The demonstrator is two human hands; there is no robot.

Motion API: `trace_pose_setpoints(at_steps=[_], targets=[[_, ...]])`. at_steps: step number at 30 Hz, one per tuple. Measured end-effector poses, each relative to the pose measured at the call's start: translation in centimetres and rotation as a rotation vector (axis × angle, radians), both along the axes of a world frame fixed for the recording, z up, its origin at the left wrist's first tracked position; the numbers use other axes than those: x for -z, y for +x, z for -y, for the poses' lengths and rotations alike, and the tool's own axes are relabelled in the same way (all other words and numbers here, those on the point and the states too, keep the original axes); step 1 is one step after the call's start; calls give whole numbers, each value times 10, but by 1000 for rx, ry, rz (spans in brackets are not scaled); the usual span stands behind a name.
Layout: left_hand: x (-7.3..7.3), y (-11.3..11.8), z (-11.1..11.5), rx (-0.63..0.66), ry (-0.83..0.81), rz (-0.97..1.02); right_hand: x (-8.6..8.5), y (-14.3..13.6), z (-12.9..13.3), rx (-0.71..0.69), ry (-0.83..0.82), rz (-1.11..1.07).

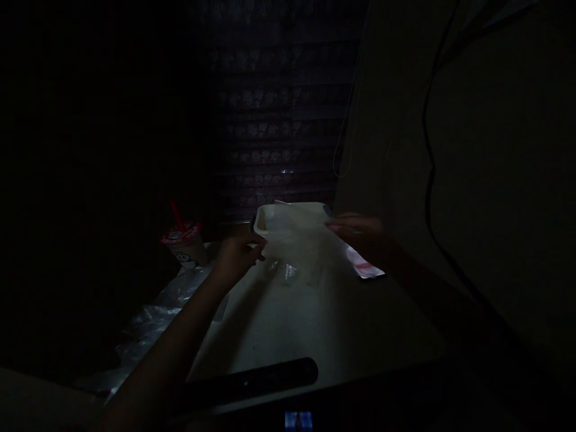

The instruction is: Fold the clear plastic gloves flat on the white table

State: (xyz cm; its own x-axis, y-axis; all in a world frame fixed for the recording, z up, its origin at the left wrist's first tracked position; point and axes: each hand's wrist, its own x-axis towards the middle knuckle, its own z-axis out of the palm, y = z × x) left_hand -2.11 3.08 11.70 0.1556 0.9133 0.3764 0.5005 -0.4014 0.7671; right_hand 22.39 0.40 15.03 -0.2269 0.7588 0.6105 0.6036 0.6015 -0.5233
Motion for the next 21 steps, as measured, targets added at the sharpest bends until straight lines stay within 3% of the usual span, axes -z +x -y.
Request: trace_pose_setpoints(at_steps=[4, 9, 13, 17, 21], targets=[[11, -8, 22, 17, 145, -42, 15, 3, 29, -97, 251, 166], [49, -19, 39, 39, 115, -245, 77, 6, 52, -168, 267, 364], [73, -30, 38, 22, 150, -623, 124, -5, 60, -189, 204, 467], [73, -37, 38, -50, 164, -820, 143, -18, 69, -283, 55, 537], [71, -15, 63, -2, 246, -635, 149, -22, 81, -360, -26, 485]])
